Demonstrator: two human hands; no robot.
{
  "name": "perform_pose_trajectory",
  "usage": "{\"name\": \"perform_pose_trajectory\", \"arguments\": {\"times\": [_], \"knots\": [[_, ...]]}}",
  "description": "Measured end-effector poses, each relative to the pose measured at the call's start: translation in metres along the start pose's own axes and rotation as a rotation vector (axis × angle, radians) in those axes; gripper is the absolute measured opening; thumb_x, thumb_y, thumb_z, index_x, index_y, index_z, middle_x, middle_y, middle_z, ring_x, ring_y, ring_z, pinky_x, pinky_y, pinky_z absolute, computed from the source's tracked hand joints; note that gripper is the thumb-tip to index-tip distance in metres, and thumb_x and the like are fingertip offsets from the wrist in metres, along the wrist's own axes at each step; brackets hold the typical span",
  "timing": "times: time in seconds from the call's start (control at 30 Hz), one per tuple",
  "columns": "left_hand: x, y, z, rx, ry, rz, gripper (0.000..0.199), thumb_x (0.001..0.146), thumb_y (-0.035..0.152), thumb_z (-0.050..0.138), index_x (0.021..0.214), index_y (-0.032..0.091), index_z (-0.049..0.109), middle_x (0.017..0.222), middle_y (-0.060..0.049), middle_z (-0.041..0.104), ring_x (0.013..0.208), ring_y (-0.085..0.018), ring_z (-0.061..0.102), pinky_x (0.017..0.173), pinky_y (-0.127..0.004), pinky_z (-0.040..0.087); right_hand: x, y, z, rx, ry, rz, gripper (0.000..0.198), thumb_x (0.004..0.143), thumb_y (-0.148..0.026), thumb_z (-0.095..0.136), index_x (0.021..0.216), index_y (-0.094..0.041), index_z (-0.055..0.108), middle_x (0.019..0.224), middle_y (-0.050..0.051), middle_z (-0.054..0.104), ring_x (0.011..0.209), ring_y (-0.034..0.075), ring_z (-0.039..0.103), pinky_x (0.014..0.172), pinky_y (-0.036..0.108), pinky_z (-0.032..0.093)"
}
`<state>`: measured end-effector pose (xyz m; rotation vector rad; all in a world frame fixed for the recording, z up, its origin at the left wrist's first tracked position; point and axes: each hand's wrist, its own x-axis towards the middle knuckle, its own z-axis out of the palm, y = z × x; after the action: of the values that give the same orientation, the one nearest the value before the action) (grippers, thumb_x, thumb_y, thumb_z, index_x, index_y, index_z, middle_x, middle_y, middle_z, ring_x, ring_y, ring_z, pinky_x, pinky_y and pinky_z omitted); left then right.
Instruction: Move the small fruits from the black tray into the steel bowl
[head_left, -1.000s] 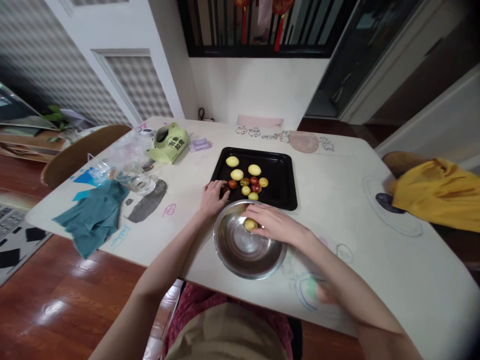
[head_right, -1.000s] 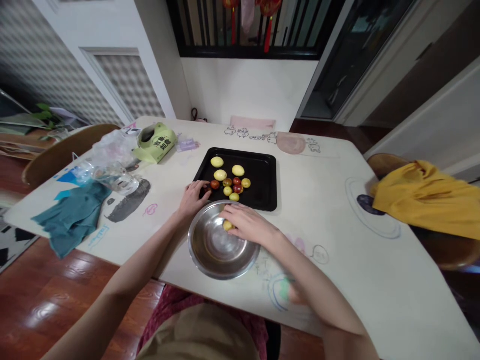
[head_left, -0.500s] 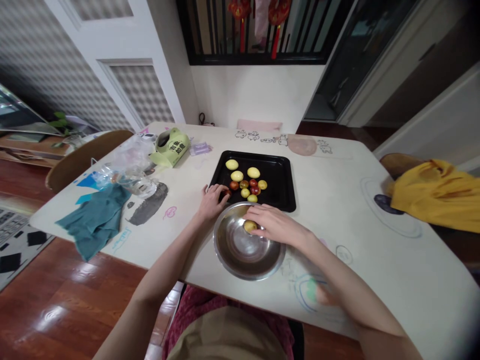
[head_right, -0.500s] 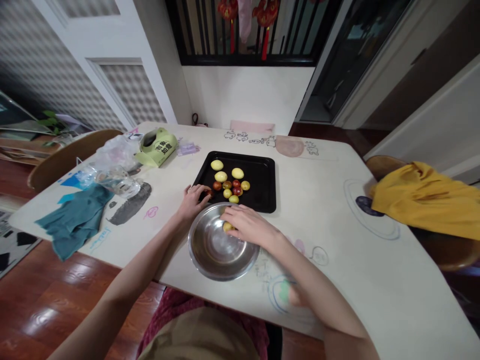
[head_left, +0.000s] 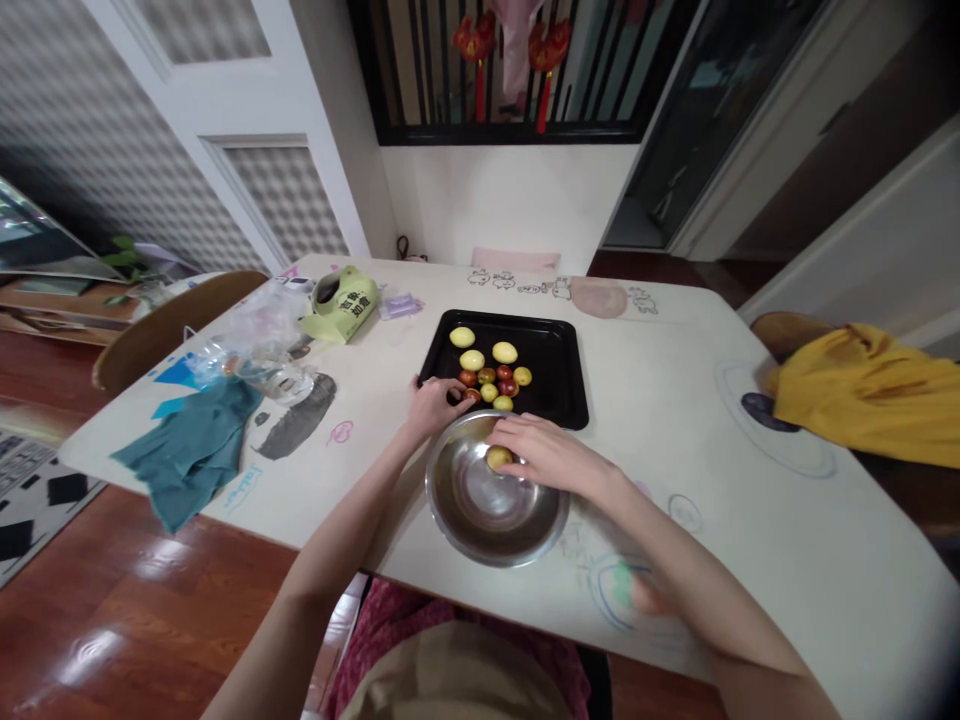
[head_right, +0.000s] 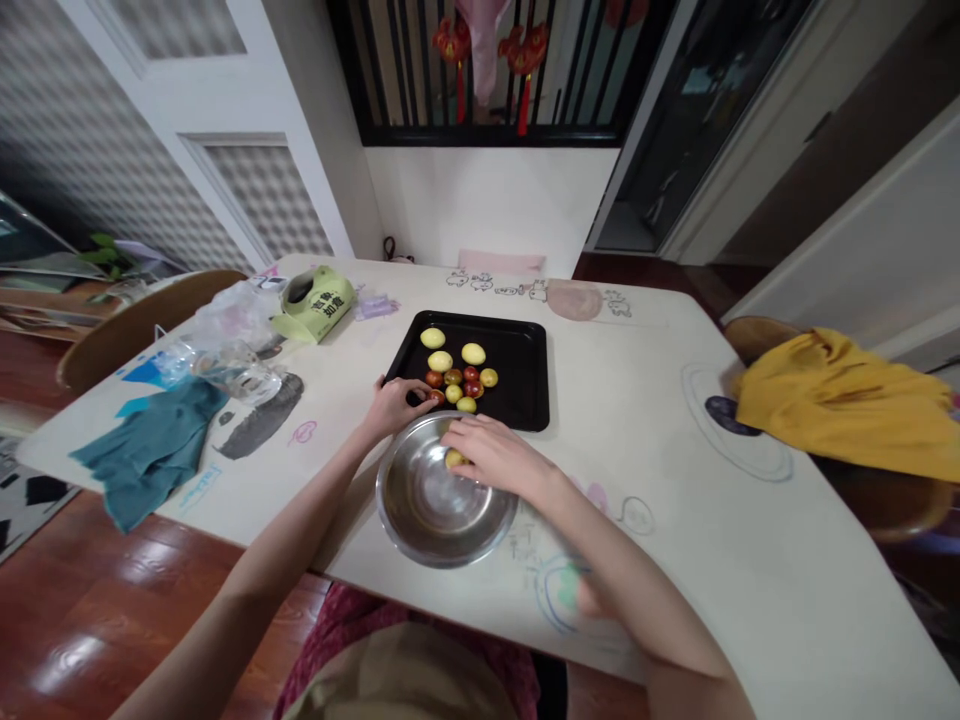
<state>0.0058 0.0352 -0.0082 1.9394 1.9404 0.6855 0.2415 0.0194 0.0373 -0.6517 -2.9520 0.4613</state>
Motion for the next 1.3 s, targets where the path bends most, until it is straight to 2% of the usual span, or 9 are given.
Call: {"name": "perform_pose_trajectory", "arguments": {"times": [0.2,0.43,0.57,0.67,0.8,0.93,1.03,1.2,1.3], "knots": [[0.006,0.007,0.005,0.02,0.039,0.005,0.014,0.085,0.036,0.079,0.087,0.023,0.077,0.095,-0.003,0.083,0.102,-0.027,0.075,0.123,-0.059,0.03,-0.003,0.001,-0.002,0.016,0.033,-0.011,0.018,0.099,-0.027,0.071,0.114,-0.019,0.073,0.111,0.01,0.072,0.106,0.027,0.067,0.095,0.041,0.049],[0.007,-0.007,0.013,-0.105,0.151,0.11,0.014,0.077,0.031,0.08,0.083,0.022,0.072,0.084,-0.002,0.081,0.084,-0.023,0.077,0.115,-0.053,0.046,-0.002,0.002,-0.004,0.009,0.055,0.018,0.017,0.097,-0.025,0.073,0.112,-0.019,0.072,0.116,0.01,0.074,0.109,0.028,0.07,0.097,0.043,0.051],[0.0,-0.011,0.004,-0.183,0.276,0.215,0.017,0.077,0.031,0.079,0.088,0.022,0.07,0.091,-0.002,0.081,0.088,-0.023,0.077,0.118,-0.054,0.046,-0.001,0.003,-0.003,0.01,0.184,0.086,0.016,0.102,-0.027,0.066,0.115,-0.018,0.071,0.114,0.012,0.074,0.107,0.029,0.07,0.095,0.044,0.055],[-0.008,-0.008,-0.007,-0.243,0.335,0.389,0.021,0.08,0.034,0.079,0.094,0.021,0.07,0.097,-0.003,0.08,0.093,-0.023,0.077,0.12,-0.054,0.045,0.0,0.003,-0.002,0.092,0.344,0.141,0.02,0.104,-0.027,0.061,0.122,-0.02,0.068,0.117,0.011,0.073,0.112,0.028,0.07,0.097,0.044,0.057],[-0.024,0.0,-0.014,-0.318,0.302,0.66,0.029,0.086,0.043,0.078,0.104,0.022,0.07,0.1,-0.005,0.08,0.099,-0.024,0.077,0.113,-0.052,0.052,0.0,-0.002,0.001,0.267,0.508,0.171,0.029,0.103,-0.034,0.064,0.13,-0.023,0.065,0.126,0.01,0.072,0.116,0.027,0.071,0.1,0.042,0.059],[-0.034,0.005,-0.014,-0.359,0.311,0.822,0.028,0.088,0.039,0.08,0.108,0.022,0.071,0.099,-0.007,0.08,0.099,-0.025,0.077,0.098,-0.046,0.059,0.003,-0.011,0.007,0.441,0.532,0.178,0.033,0.098,-0.039,0.072,0.125,-0.022,0.066,0.119,0.009,0.074,0.091,0.022,0.073,0.081,0.035,0.063],[-0.036,0.006,-0.014,-0.387,0.226,0.871,0.03,0.091,0.043,0.078,0.112,0.022,0.072,0.101,-0.009,0.081,0.102,-0.026,0.077,0.091,-0.043,0.061,0.005,-0.017,0.013,0.5,0.562,0.205,0.031,0.095,-0.04,0.074,0.119,-0.022,0.066,0.111,0.008,0.074,0.083,0.02,0.072,0.075,0.033,0.062],[-0.036,0.005,-0.017,-0.401,0.152,0.91,0.03,0.092,0.039,0.078,0.117,0.023,0.073,0.105,-0.01,0.081,0.105,-0.027,0.076,0.092,-0.044,0.062,0.005,-0.02,0.015,0.579,0.568,0.218,0.027,0.091,-0.034,0.077,0.112,-0.022,0.066,0.101,0.005,0.074,0.084,0.02,0.072,0.072,0.031,0.062],[-0.037,0.002,-0.02,-0.404,0.103,0.912,0.03,0.096,0.041,0.069,0.118,0.022,0.073,0.107,-0.012,0.08,0.106,-0.028,0.075,0.093,-0.045,0.062,0.004,-0.019,0.012,0.576,0.539,0.228,0.025,0.091,-0.034,0.076,0.112,-0.023,0.066,0.099,0.004,0.074,0.084,0.02,0.071,0.073,0.031,0.061]]}}
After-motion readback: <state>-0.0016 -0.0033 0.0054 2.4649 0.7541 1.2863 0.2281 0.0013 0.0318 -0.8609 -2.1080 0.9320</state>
